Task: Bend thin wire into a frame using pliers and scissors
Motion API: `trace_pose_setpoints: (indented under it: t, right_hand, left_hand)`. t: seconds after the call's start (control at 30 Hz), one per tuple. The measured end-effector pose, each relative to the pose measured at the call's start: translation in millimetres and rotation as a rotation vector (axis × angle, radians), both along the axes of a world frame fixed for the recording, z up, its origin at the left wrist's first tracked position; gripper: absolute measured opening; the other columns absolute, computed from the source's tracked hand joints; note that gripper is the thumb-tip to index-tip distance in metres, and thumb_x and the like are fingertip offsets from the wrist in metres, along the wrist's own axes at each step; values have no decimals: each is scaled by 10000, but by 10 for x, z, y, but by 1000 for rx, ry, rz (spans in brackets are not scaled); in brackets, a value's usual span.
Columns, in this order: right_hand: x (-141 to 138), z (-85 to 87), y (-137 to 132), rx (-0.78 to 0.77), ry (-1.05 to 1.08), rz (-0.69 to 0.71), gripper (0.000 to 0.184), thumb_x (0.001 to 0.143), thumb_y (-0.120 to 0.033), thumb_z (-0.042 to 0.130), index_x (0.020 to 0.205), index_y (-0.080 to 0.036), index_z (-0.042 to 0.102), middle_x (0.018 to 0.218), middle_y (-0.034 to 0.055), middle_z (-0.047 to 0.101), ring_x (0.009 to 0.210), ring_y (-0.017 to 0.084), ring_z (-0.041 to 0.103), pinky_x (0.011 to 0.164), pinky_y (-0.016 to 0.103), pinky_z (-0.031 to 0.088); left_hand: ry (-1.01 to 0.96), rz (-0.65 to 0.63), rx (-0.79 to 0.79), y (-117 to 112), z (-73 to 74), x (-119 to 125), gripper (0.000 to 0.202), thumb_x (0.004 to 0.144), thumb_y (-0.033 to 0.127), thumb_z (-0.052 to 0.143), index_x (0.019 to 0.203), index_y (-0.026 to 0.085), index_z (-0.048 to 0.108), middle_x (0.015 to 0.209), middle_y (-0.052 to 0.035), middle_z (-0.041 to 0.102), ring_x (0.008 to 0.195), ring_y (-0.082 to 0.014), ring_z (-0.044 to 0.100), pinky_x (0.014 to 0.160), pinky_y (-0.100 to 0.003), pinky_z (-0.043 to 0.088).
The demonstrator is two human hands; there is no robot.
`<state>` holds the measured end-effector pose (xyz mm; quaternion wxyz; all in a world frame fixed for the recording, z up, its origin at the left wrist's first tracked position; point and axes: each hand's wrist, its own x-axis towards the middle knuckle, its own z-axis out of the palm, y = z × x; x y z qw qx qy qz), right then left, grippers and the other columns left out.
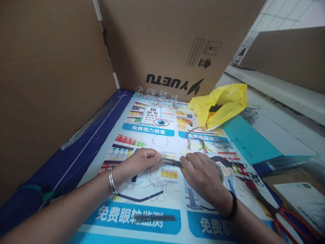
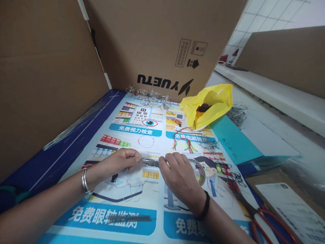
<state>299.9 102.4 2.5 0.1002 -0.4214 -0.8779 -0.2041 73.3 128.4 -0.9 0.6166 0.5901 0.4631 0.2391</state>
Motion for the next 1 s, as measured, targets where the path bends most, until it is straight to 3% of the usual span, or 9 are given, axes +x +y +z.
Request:
trace_pose_setpoints:
  t: [0.4,1.0]
  right_hand:
    - [-52,22,21,-97,-6,-37,38,809,-221,548,804,-202,580,742,43,524,732,190,420,643,309,256]
    - [-87,-52,11,-215,47,-69,137,831,-301,528,745,-198,553,740,48,544,719,187,451,591,289,248]
  left_hand:
    - [77,8,18,-8,47,17,226,770,361,520,658,165,522,540,51,457,448,-61,314,438,-202,226]
    - [131,-39,88,5,-15,7,221,786,354,478,682,165,527,578,42,452,500,-81,355,477,-214,268]
